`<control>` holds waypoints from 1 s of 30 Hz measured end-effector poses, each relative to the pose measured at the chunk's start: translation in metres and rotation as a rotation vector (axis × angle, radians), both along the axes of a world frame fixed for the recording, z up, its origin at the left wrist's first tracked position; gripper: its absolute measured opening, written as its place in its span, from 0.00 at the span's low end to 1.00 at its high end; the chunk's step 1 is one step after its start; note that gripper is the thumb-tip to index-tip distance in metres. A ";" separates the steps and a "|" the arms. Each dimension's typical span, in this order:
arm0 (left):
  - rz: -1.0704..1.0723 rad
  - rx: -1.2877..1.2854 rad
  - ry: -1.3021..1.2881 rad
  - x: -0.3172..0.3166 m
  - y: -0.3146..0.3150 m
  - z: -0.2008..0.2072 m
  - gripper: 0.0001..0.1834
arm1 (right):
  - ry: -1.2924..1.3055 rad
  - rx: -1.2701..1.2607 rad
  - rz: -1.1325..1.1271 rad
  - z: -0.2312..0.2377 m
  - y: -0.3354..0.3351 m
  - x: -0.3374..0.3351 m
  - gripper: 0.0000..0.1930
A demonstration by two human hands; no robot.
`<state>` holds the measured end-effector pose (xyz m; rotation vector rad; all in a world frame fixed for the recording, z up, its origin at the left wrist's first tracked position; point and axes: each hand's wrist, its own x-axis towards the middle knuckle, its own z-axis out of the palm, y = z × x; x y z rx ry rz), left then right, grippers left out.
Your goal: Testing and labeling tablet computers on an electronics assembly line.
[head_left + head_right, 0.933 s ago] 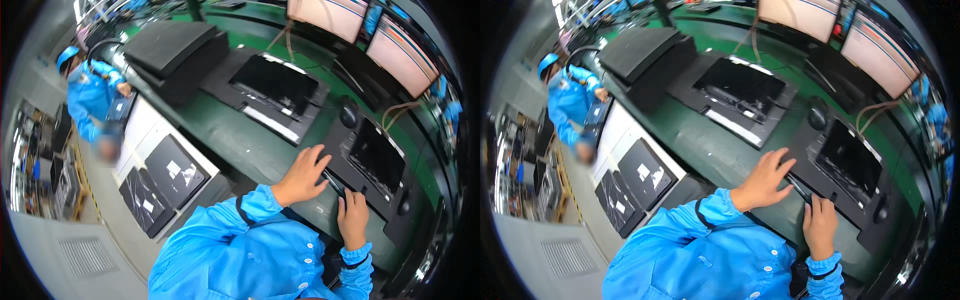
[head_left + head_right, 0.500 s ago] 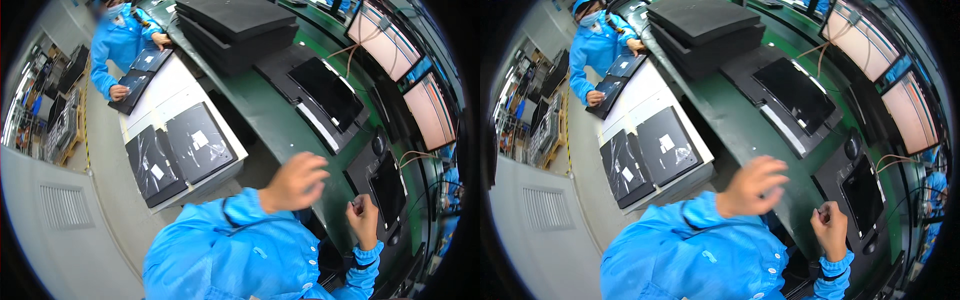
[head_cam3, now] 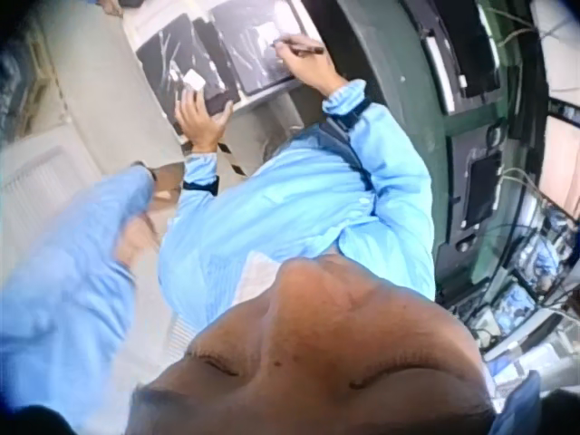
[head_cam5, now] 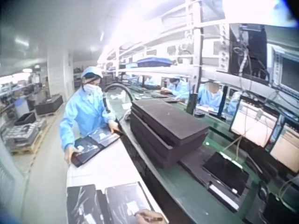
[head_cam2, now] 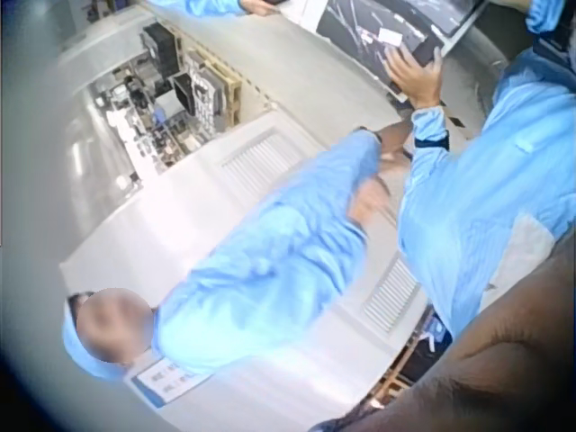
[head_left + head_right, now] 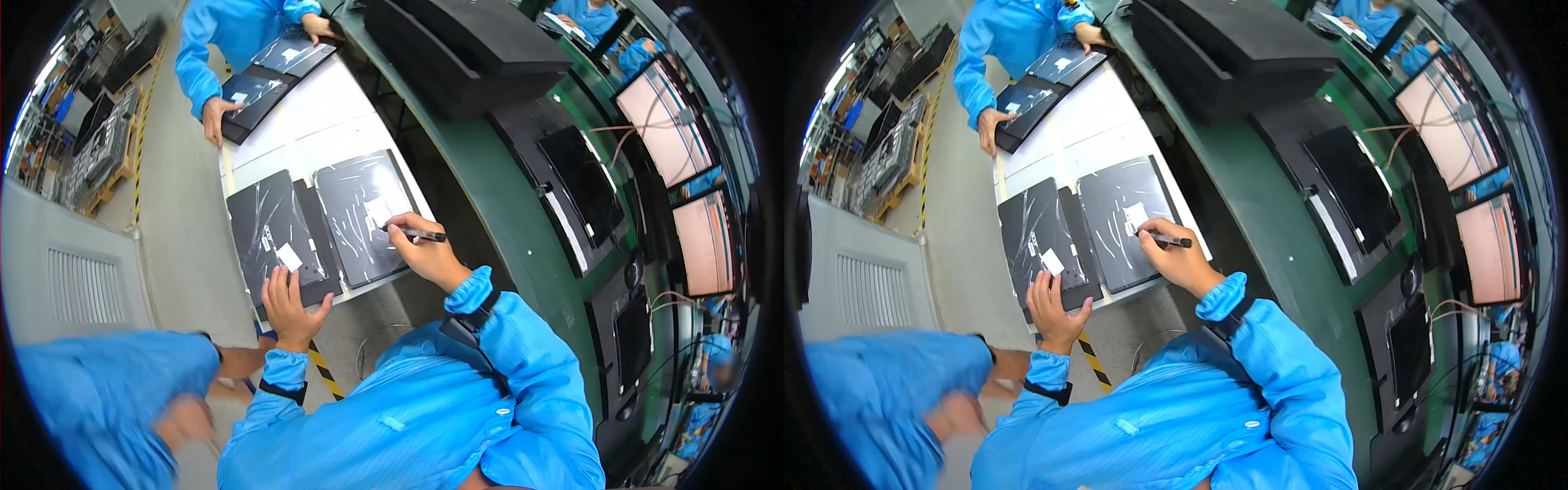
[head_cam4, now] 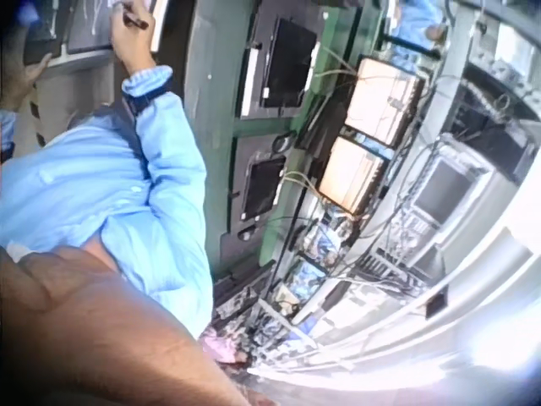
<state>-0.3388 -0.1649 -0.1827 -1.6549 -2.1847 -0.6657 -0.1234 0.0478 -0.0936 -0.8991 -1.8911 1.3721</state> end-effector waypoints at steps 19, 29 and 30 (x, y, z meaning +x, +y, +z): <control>0.028 -0.035 -0.018 0.002 -0.004 -0.005 0.50 | -0.103 0.052 -0.070 -0.038 -0.004 -0.033 0.07; 0.032 0.017 -0.058 0.007 -0.002 -0.012 0.48 | -0.063 -0.118 0.300 -0.039 -0.058 -0.158 0.12; 0.029 0.019 -0.061 0.007 -0.002 -0.014 0.49 | -0.091 -0.109 0.285 -0.040 -0.058 -0.162 0.12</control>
